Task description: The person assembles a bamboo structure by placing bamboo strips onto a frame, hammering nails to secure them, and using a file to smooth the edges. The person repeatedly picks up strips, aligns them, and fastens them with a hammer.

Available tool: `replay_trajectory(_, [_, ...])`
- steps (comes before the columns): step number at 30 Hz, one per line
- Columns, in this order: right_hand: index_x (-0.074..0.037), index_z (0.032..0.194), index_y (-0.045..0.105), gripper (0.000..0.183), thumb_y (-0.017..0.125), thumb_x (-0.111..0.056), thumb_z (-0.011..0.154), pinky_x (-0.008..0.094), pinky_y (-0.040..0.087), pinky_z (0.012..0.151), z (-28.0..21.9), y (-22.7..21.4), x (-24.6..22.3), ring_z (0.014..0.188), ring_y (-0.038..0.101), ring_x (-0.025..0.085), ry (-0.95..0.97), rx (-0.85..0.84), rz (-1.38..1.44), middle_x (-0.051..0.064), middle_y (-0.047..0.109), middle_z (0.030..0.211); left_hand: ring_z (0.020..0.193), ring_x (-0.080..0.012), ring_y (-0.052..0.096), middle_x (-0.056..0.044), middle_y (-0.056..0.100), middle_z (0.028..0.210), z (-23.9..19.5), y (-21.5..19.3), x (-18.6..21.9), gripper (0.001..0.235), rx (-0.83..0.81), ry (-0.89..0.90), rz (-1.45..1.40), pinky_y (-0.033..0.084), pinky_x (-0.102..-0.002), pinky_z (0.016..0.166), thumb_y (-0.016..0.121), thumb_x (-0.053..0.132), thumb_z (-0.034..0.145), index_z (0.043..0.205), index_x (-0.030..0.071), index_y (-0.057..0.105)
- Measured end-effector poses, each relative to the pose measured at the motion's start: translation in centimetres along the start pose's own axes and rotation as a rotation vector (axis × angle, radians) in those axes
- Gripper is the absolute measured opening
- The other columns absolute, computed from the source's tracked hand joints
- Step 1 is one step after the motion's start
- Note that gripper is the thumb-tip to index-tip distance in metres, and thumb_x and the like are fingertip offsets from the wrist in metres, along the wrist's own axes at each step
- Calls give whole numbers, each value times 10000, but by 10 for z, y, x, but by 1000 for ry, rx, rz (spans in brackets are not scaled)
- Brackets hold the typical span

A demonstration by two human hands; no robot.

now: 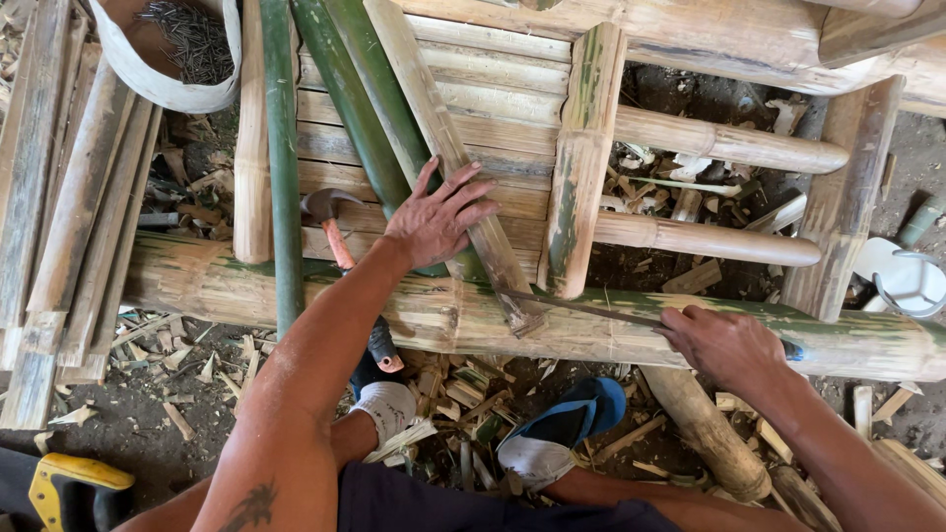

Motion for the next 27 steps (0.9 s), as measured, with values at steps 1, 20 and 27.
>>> replay_trajectory(1, [-311, 1159, 401, 387, 155, -579, 1026, 247, 487, 406, 0, -2, 0, 649, 709, 175, 12, -29, 11, 58, 652, 1087, 1559, -239, 117, 36, 292, 1616, 0, 0, 0, 693, 5, -2, -4, 85, -641, 1249, 665, 425, 908, 1534, 319, 389])
replay_trajectory(20, [-277, 1166, 557, 311, 270, -271, 1048, 265, 433, 260, -12, 9, 39, 435, 540, 134, 56, 98, 110, 67, 671, 1054, 1583, -224, 70, 44, 210, 1662, 1, 8, -1, 646, -134, -30, 42, 34, -619, 1262, 581, 428, 962, 1553, 349, 331])
replay_trajectory(27, [-161, 1224, 547, 403, 620, -470, 975, 475, 559, 600, -149, 6, 68, 672, 701, 359, 414, 451, 506, 176, 735, 799, 1524, -257, 213, -26, 290, 1640, 18, -22, 11, 696, -140, 63, 254, 164, -596, 1241, 498, 241, 1011, 1657, 291, 244])
Point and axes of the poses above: each hand's wrist, its own z-axis towards the middle knuckle, its own y-axis out of the palm, x = y × z, the point moved 9 cm from there along z, towards the middle knuckle
